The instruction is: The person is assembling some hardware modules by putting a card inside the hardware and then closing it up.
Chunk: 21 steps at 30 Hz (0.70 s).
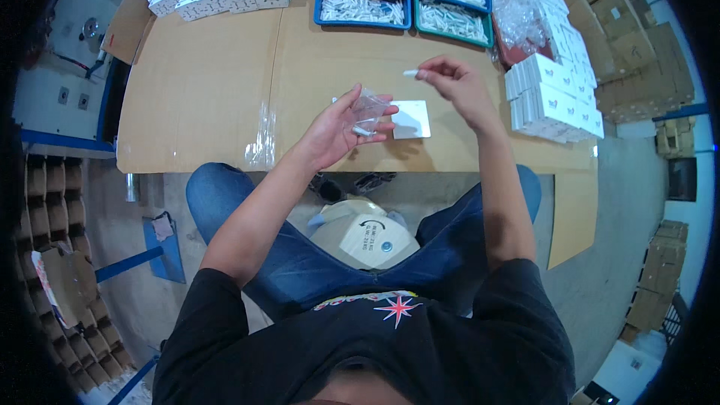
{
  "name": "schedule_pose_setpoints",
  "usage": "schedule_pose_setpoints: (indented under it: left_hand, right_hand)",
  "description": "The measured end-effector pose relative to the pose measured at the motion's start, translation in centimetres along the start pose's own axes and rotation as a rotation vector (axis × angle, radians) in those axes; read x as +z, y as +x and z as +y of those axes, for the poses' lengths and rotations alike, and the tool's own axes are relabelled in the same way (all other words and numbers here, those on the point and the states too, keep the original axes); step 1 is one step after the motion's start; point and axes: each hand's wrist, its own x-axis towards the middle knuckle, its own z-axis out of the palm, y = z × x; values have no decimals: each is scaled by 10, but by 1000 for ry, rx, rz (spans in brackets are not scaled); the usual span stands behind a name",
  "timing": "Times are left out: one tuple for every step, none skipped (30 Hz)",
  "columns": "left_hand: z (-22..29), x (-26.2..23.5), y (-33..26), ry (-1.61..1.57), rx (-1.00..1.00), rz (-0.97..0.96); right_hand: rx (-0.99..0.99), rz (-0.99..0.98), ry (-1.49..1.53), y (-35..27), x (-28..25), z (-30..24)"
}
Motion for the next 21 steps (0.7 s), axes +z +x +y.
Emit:
schedule_pose_setpoints:
  left_hand:
    - [-1,-1,0,10,10,-4]
    - [-2,-2,0,21,18,-8]
    - [-4,-1,0,5,16,-2]
    - [-5,0,1,14,-6,3]
    - [-5,-1,3,4,-4,-9]
    - [-5,-1,5,-4,0,-18]
    - [-7,-2,6,-26,-7,-20]
    - [-9,-2,5,-18,-26,-16]
    - [-10,0,5,-17,-21,15]
    - [-10,1,5,-17,-15,45]
    - [-12,1,5,-9,-29,43]
    - [-14,0,6,-14,-24,48]
    - [-16,-1,6,-20,-18,54]
    - [-17,-1,7,-15,-31,48]
    - [-17,-1,7,-5,-28,49]
    - [-18,0,7,4,-25,51]
    - [-19,-1,8,7,-32,46]
    - [-20,-2,8,8,-31,53]
    - [-20,-3,8,8,-30,59]
    - [-20,-4,9,10,-31,58]
    - [-20,-3,8,12,-33,69]
  right_hand:
    - [10,3,19,-5,9,1]
    - [-54,-36,-13,-10,17,3]
    - [-116,-69,-48,-16,21,4]
    - [-105,-58,-30,-19,24,2]
    - [-105,-94,-78,-20,25,-2]
    - [-108,-132,-125,-19,26,-2]
    - [-149,-123,-134,-19,28,1]
    - [-140,-111,-118,-22,32,1]
    - [-155,-146,-150,-24,35,-1]
    - [-171,-181,-183,-25,38,-2]
    - [-193,-200,-191,-25,42,0]
    - [-184,-185,-186,-25,45,3]
    - [-258,-171,-212,-24,47,8]
    - [-332,-159,-239,-25,50,10]
    - [-295,-190,-220,-27,51,6]
    - [-290,-181,-219,-28,52,8]
    - [-308,-193,-240,-27,53,12]
    - [-330,-209,-260,-26,54,14]
    - [-331,-206,-260,-26,53,14]
    - [-340,-241,-281,-26,51,13]
    - [-349,-279,-302,-26,50,13]
